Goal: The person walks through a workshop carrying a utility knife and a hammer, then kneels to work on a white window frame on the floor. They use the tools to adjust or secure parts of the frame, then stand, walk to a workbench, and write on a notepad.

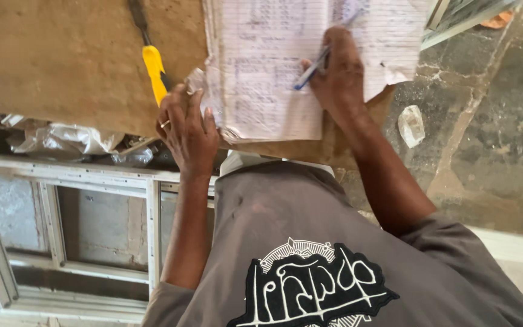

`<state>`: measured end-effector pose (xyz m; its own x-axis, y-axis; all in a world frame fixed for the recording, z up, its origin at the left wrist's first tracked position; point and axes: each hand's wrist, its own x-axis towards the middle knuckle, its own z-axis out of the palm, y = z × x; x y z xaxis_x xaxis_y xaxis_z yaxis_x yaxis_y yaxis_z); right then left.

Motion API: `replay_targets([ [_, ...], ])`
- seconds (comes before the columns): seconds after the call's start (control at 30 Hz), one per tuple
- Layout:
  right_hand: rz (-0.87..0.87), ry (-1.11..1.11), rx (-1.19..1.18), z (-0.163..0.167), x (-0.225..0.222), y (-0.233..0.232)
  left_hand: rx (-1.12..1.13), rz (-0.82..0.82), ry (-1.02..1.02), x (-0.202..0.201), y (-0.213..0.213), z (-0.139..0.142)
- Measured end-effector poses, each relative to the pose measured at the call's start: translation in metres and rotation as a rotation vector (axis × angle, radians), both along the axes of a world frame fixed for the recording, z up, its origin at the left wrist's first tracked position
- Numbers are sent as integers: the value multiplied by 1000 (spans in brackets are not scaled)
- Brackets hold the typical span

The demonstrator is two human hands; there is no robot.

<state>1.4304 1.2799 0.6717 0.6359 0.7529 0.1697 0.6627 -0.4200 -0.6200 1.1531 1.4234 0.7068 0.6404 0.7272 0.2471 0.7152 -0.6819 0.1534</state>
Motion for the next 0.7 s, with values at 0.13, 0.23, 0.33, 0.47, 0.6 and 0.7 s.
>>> replay_targets([
  [0.13,-224,274,16,-2,-2,16,-144,-103,-77,-14,68,9],
  [0.23,-268,293,160,6,-7,35,-388,-169,-186,-33,112,5],
  [0.33,-250,619,301,35,-34,52,-431,-194,-237,-58,148,-3],
  [0.47,-161,587,336,108,-91,78,-284,-119,-273,-90,207,-11],
  [0.6,35,408,369,174,-135,120,-240,-109,-153,-121,255,-18],
  [0.7,142,566,464,201,-150,135,-65,-211,-251,-138,266,-39],
])
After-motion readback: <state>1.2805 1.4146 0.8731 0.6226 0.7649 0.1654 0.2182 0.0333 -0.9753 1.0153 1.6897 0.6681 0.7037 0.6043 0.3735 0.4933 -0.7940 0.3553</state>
